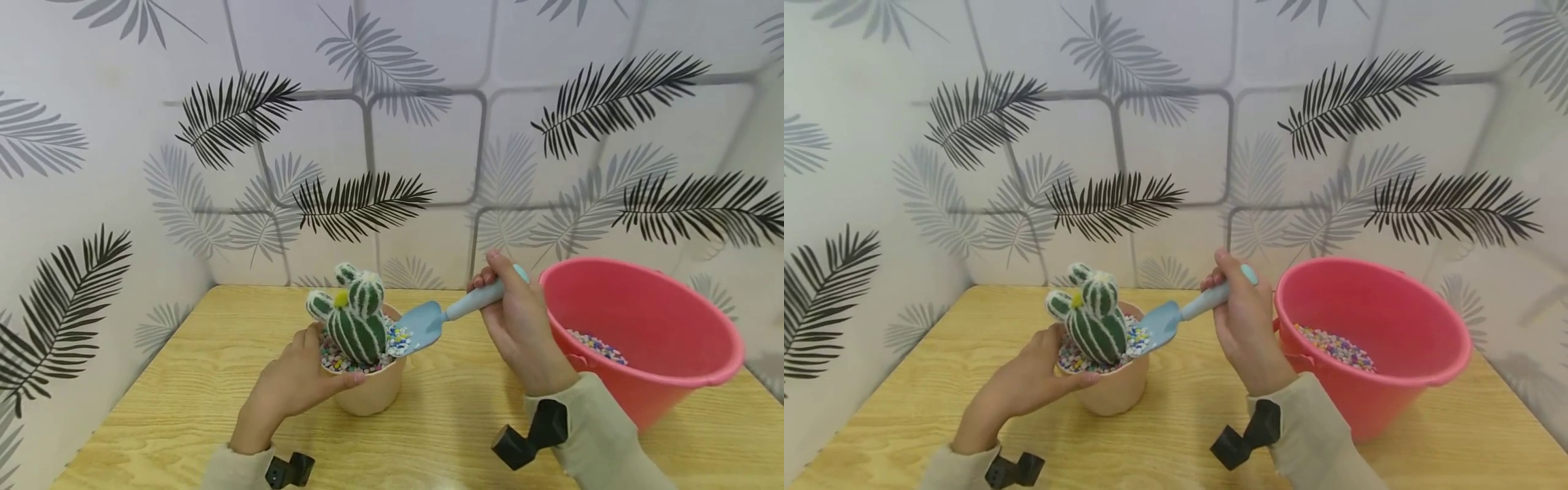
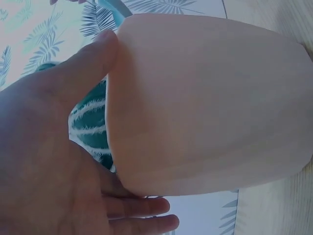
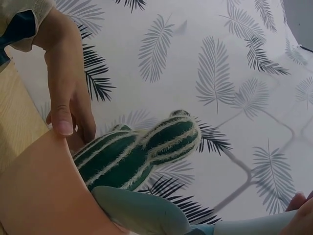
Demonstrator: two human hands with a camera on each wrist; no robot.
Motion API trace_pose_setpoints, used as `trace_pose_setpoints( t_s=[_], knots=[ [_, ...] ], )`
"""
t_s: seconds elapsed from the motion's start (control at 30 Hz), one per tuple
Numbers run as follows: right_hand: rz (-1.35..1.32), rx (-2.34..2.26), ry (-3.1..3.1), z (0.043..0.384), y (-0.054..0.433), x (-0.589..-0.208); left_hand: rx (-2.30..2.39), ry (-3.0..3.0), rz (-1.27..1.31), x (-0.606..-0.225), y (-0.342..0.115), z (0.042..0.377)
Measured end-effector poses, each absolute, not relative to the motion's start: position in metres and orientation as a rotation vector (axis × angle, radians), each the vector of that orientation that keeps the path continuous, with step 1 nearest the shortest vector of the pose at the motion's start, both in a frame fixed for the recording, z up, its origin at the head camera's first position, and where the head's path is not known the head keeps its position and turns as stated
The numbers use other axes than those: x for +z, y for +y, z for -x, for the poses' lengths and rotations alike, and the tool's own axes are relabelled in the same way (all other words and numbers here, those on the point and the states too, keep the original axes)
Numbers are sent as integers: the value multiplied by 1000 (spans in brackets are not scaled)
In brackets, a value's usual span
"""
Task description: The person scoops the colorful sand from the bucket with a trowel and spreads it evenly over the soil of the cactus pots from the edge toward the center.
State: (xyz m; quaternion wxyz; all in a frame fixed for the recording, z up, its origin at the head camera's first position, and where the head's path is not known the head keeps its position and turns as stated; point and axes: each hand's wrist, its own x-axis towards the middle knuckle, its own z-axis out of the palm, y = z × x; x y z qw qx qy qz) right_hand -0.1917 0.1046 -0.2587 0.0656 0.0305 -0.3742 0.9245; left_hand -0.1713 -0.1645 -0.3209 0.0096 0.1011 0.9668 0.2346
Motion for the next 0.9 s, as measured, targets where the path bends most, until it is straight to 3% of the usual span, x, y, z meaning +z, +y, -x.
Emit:
trace_pose_setpoints(
  t_s=[0.57, 0.9],
  knots=[
    [-170, 2684, -1211, 189, 103, -243, 798, 2924, -393, -315, -175, 172],
    [-136, 2562, -1397, 197, 87, -253, 848, 2918, -378, -319, -173, 173]
  ],
)
